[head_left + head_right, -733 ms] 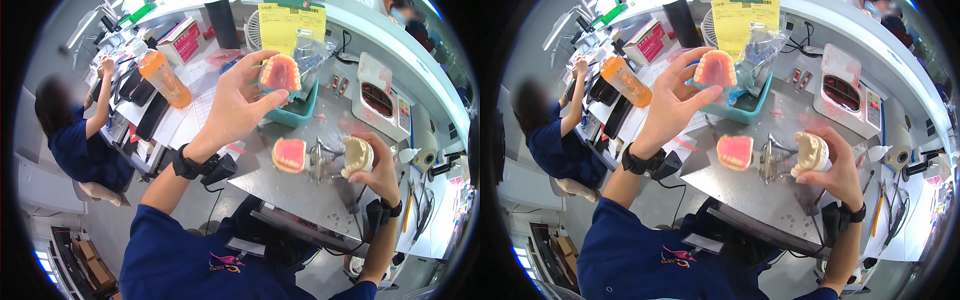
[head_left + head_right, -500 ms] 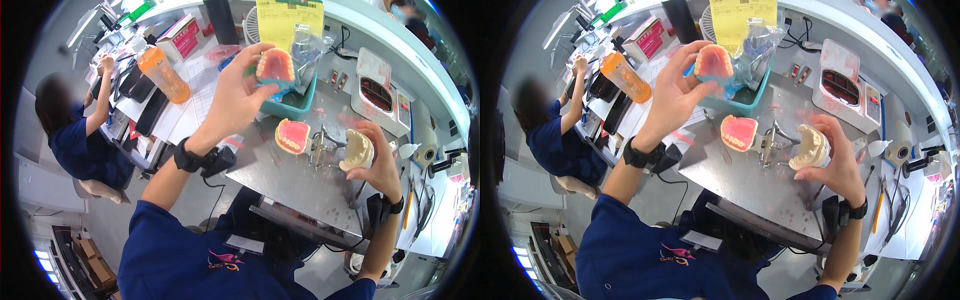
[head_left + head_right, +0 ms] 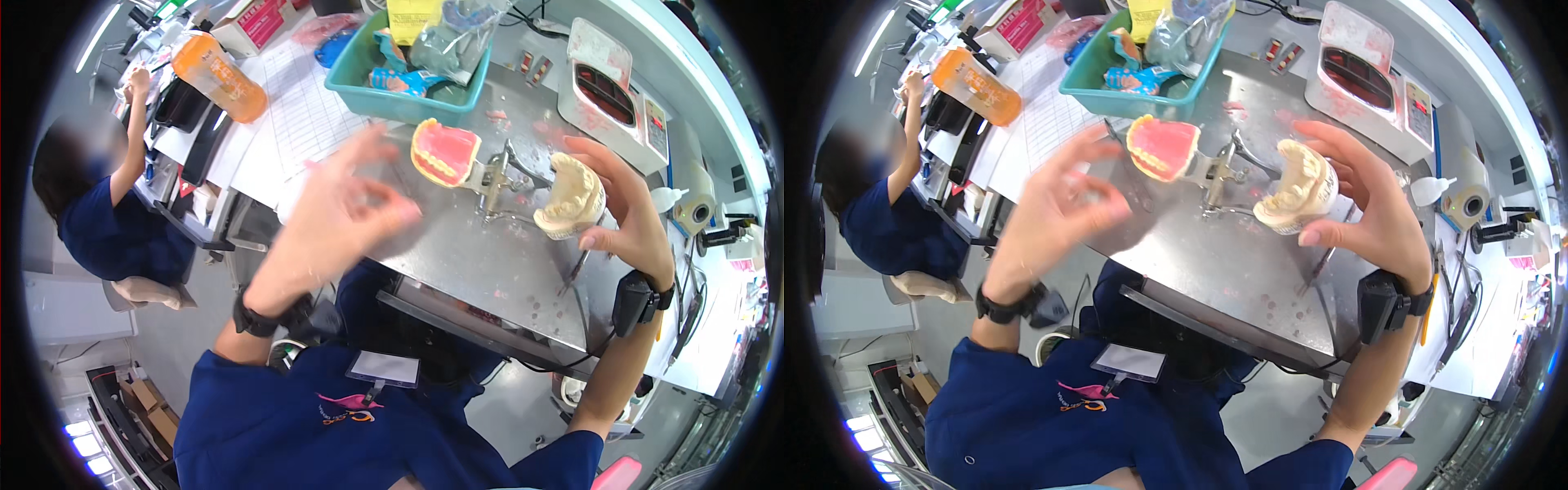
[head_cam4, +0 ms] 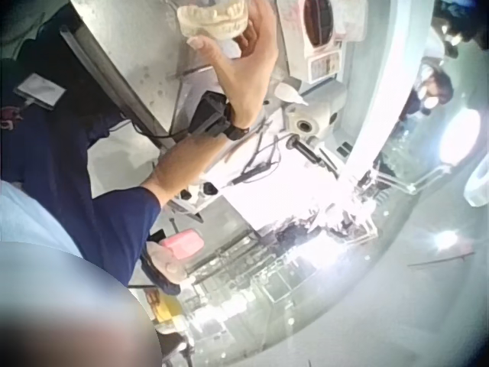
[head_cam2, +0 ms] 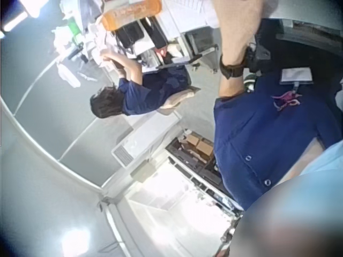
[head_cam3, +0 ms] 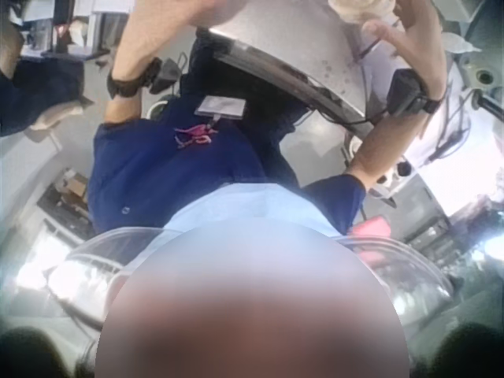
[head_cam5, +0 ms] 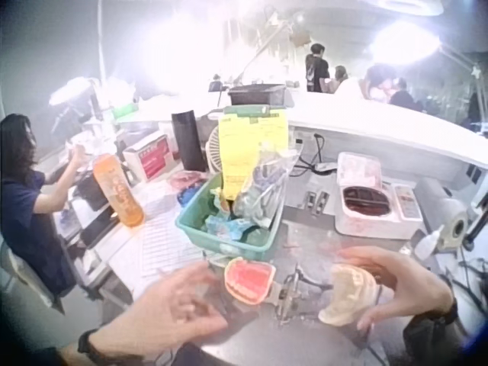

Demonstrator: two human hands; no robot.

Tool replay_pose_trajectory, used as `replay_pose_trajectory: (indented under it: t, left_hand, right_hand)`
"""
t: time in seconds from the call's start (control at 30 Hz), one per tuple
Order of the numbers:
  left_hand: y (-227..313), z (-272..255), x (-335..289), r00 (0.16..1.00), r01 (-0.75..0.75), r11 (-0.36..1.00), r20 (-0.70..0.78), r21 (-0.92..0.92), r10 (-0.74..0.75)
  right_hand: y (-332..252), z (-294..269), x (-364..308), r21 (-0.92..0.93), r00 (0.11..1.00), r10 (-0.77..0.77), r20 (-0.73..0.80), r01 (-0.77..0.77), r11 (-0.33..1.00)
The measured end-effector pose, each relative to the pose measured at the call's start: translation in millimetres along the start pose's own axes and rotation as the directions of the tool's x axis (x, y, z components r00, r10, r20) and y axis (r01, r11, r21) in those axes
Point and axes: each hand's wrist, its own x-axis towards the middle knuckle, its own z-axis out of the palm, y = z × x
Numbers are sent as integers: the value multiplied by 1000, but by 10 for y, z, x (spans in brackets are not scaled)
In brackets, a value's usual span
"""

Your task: The person fits a denture onto a dental model, applies a substance to it using a brush, and presses artificial teeth into the wax by hand. They then repeatedly fit the denture back onto the model to check the alignment.

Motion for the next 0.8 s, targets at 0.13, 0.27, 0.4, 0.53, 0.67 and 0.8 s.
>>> replay_pose_trajectory:
  t: [0.13,0.27,0.4,0.53,0.67,0.8]
  left_hand:
    - [-81,396,70,989,124,890,132,-438,-72]
    - [-136,652,195,1000,13,780,8,-625,-10]
    - [-125,667,242,1000,5,744,-11,-668,-17]
    - [-123,450,266,999,-44,931,5,-361,49]
    - [-66,59,275,909,-268,892,-211,364,359]
    - [115,-424,858,834,-305,718,-189,625,518]
  right_hand:
    - [-31,20,-9,44,999,35,9,-36,998]
    - [-59,21,19,29,997,74,4,-74,997]
    - [-100,52,21,24,998,55,-10,-55,998]
    - [-155,51,-16,-48,996,86,-12,-87,995]
    - [-157,108,15,-39,997,77,-16,-78,996]
    - [-108,80,9,-75,998,56,2,-56,996]
